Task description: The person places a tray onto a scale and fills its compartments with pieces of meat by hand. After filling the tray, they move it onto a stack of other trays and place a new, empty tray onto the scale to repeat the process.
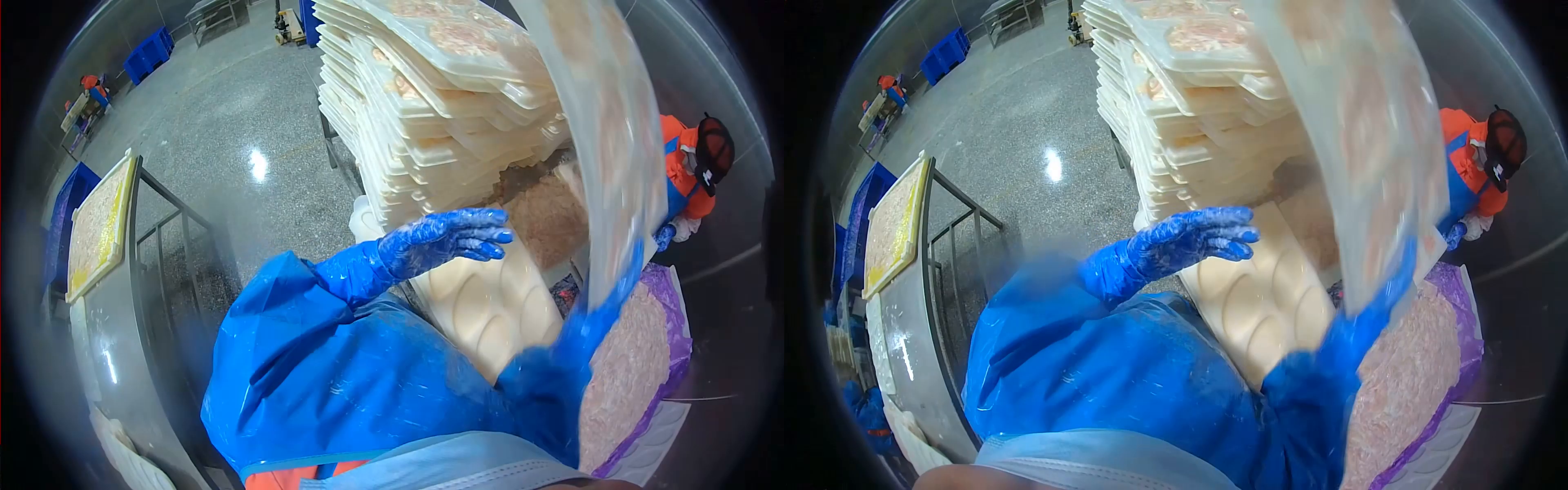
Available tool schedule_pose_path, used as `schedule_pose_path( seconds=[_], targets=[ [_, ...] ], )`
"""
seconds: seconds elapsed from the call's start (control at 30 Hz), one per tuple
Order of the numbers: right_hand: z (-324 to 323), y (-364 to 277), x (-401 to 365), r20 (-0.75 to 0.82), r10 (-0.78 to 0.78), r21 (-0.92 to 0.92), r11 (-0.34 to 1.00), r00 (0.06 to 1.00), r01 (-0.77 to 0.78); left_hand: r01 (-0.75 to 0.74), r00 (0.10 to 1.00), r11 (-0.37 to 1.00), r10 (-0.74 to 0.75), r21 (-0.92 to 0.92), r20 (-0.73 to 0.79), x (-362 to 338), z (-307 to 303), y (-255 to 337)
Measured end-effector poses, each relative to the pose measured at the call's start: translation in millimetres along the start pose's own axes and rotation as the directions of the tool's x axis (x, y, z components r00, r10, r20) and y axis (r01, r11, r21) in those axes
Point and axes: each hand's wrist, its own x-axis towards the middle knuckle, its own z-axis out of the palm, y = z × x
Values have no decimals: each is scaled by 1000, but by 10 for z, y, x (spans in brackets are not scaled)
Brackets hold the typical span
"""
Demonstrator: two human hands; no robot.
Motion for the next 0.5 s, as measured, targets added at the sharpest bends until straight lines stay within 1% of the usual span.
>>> schedule_pose_path(
  seconds=[0.03, 0.07, 0.1, 0.13, 0.17, 0.2, 0.23, 0.3, 0.33, 0.37, 0.43, 0.47, 0.5],
  targets=[
    [315, 26, 227, 66, 19, 85, 996, 998, -25, -4, 1000, 1000, 4, -21, -18, -69, -69, -66],
    [754, -276, 379, 167, 190, 205, 953, 967, -223, -8, 1000, 1000, 8, -18, -18, -130, -97, -60],
    [1255, -492, 607, 289, 339, 295, 858, 895, -420, -18, 997, 1000, 18, -8, -77, -208, -119, -34],
    [1498, -364, 896, 395, 351, 286, 831, 849, -477, -28, 990, 1000, 28, 3, -137, -285, -144, -17],
    [1727, 56, 1362, 573, 353, 503, 562, 740, -657, -35, 989, 999, 35, 6, -144, -360, -183, -19],
    [2001, -12, 1378, 492, 384, 469, 639, 781, -610, -84, 980, 996, 86, 18, -177, -436, -234, -21],
    [2136, -50, 1434, 501, 383, 466, 636, 776, -615, -133, 968, 991, 137, 32, -208, -508, -282, -12],
    [2298, -99, 1503, 536, 472, 371, 612, 700, -698, -147, 963, 989, 146, 14, -227, -669, -368, -7],
    [2297, -89, 1567, 564, 466, 321, 637, 682, -701, -148, 950, 989, 145, 8, -277, -745, -421, -49],
    [2298, -139, 1564, 565, 470, 316, 636, 678, -705, -149, 935, 989, 141, 2, -325, -771, -425, -60],
    [2284, -245, 1568, 579, 478, 278, 646, 660, -711, -169, 930, 985, 154, -18, -333, -784, -425, -89],
    [2315, -205, 1591, 577, 480, 275, 647, 660, -711, -175, 925, 985, 160, -12, -344, -766, -389, -84],
    [2356, -128, 1650, 612, 469, 241, 656, 637, -715, -176, 922, 984, 162, -9, -352, -738, -358, -101]
  ],
)
